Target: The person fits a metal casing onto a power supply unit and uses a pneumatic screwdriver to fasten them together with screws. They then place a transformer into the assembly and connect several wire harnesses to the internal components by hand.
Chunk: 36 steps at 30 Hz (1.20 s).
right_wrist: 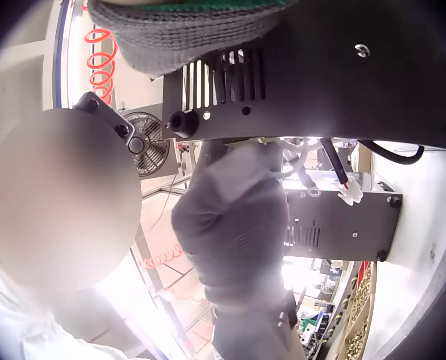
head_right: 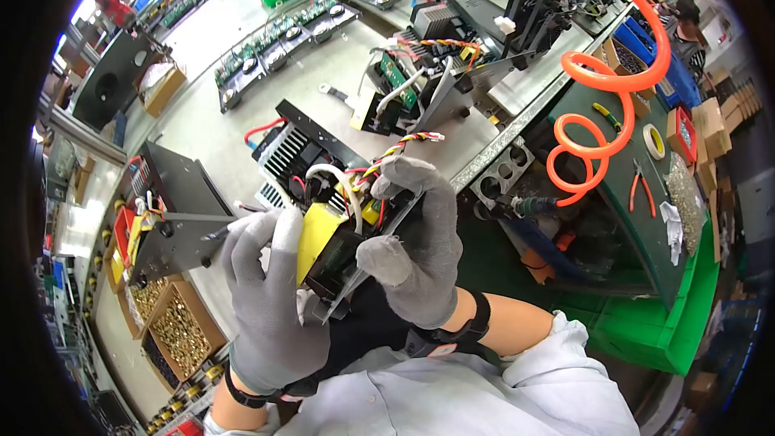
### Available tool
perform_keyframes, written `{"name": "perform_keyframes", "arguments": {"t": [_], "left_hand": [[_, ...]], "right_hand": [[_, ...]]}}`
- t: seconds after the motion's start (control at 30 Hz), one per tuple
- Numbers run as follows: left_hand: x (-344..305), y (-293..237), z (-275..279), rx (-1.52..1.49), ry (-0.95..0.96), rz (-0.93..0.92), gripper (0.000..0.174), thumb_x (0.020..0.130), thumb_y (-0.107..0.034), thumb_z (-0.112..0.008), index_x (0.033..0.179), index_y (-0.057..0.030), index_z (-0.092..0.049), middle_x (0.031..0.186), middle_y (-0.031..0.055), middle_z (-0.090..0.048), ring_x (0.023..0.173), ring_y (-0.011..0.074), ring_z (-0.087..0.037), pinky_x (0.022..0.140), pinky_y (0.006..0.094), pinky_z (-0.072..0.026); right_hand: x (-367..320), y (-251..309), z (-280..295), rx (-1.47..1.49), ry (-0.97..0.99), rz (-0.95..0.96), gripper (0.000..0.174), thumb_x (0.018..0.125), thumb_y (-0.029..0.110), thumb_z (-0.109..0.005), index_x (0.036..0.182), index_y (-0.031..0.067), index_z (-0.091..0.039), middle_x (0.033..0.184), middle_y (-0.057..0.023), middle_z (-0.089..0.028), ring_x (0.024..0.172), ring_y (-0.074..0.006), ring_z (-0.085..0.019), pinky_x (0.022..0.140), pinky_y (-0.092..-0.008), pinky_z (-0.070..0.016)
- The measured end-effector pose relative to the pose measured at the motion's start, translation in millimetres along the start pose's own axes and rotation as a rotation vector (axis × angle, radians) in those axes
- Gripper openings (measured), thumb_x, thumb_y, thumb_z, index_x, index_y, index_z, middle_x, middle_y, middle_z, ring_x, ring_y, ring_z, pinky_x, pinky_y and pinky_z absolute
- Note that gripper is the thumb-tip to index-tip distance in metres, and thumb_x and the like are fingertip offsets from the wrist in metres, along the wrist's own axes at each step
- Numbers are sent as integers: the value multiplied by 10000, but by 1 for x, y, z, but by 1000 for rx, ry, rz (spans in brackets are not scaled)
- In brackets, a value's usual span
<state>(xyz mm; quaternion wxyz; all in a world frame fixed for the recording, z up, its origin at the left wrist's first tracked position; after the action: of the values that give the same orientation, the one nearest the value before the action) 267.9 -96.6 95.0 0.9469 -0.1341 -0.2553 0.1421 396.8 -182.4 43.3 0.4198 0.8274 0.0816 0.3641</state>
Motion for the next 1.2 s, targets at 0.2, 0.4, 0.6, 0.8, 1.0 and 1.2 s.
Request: {"name": "perform_keyframes", "arguments": {"t": [0.2,0.4,0.6,0.8,1.0,1.2], "left_hand": [[12,16,-1,-140,-245,-38,634,622,-203,-768,1192,2,-579,1090,167,-554,1022,357,-538,924,456,-414],[48,66,-11,-138,-381,141,459,675,-143,-698,1122,-53,-650,1088,134,-625,1037,303,-594,931,423,-427],[62,131,-10,-465,-402,295,458,687,-104,-699,1134,-8,-671,1127,157,-647,998,269,-641,907,343,-502],[53,118,-12,-362,-515,319,709,690,-20,-713,1356,9,-472,1257,197,-570,1147,316,-568,1004,381,-440],[34,40,-3,76,-883,52,570,792,-120,-625,1326,19,-480,1334,230,-496,1235,396,-478,1038,459,-382],[16,-8,-78,-262,-470,-58,476,777,-42,-664,1243,-1,-578,1235,203,-581,1152,361,-564,989,424,-445]], "right_hand": [[1,-13,-19,-33,-116,20,494,837,112,-695,1244,-11,-443,1093,-76,-492,998,-142,-483,913,-302,-406],[54,-68,-52,-23,-149,-140,410,871,258,-711,1145,19,-520,970,-41,-539,828,-99,-499,750,-248,-457],[88,-67,-65,-264,230,-133,509,864,229,-692,1265,-12,-491,1115,-145,-585,1002,-205,-581,892,-347,-481],[133,83,-4,-933,527,438,440,785,74,-642,1218,115,-573,1167,-139,-580,1119,-333,-559,986,-403,-454],[156,39,60,-1461,894,176,295,778,103,-657,1072,104,-652,1040,-121,-638,974,-319,-617,892,-400,-483],[150,17,75,-1233,862,261,150,758,149,-706,893,100,-662,860,-78,-652,874,-297,-627,810,-397,-481]]}}
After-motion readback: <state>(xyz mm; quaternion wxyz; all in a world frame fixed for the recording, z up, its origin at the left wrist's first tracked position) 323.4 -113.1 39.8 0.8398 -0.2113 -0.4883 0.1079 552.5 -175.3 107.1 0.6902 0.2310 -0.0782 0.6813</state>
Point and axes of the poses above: each hand's wrist, its own x-axis towards the middle knuckle, its own z-axis out of the back of the hand, y = z × x, the point moved 5 cm from there along x, towards the middle knuckle
